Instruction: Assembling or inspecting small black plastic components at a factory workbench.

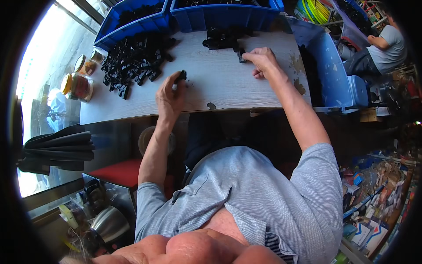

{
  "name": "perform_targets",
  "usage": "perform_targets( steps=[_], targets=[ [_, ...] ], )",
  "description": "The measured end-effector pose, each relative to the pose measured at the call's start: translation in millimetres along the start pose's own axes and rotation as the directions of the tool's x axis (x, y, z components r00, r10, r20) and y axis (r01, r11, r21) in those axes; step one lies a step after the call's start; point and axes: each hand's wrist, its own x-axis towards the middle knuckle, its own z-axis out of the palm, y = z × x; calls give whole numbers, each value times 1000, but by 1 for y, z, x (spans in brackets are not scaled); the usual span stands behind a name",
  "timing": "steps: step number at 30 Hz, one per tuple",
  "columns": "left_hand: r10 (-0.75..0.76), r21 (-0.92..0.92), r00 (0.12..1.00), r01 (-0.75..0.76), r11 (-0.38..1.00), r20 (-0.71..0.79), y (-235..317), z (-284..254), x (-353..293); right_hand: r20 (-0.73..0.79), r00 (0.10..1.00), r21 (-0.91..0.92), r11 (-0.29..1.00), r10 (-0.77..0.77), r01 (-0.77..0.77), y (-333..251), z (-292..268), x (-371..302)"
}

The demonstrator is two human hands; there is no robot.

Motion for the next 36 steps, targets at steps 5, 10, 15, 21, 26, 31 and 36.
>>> perform_targets(
  steps=[5,10,15,21,26,31,36],
  targets=[
    [-202,-414,978,205,887,51,34,32,5,173,984,61,998,-35,25,-3,8,-36],
    [-195,-410,976,217,886,96,50,51,18,125,975,147,975,-185,166,-2,11,-37],
    [-50,-347,999,44,937,-9,45,84,26,196,966,4,985,-171,173,-13,12,-26],
    [112,-158,985,-91,983,128,60,87,51,221,957,-118,969,-186,216,-8,13,-20],
    [251,-175,921,-206,963,297,56,91,60,238,948,-92,966,-213,240,-2,12,-16],
    [313,-155,900,-278,948,304,51,93,54,232,946,-120,959,-224,257,-5,16,-23],
    [247,22,881,-279,960,404,59,89,45,213,951,-102,962,-226,252,-5,15,-24]
  ],
)
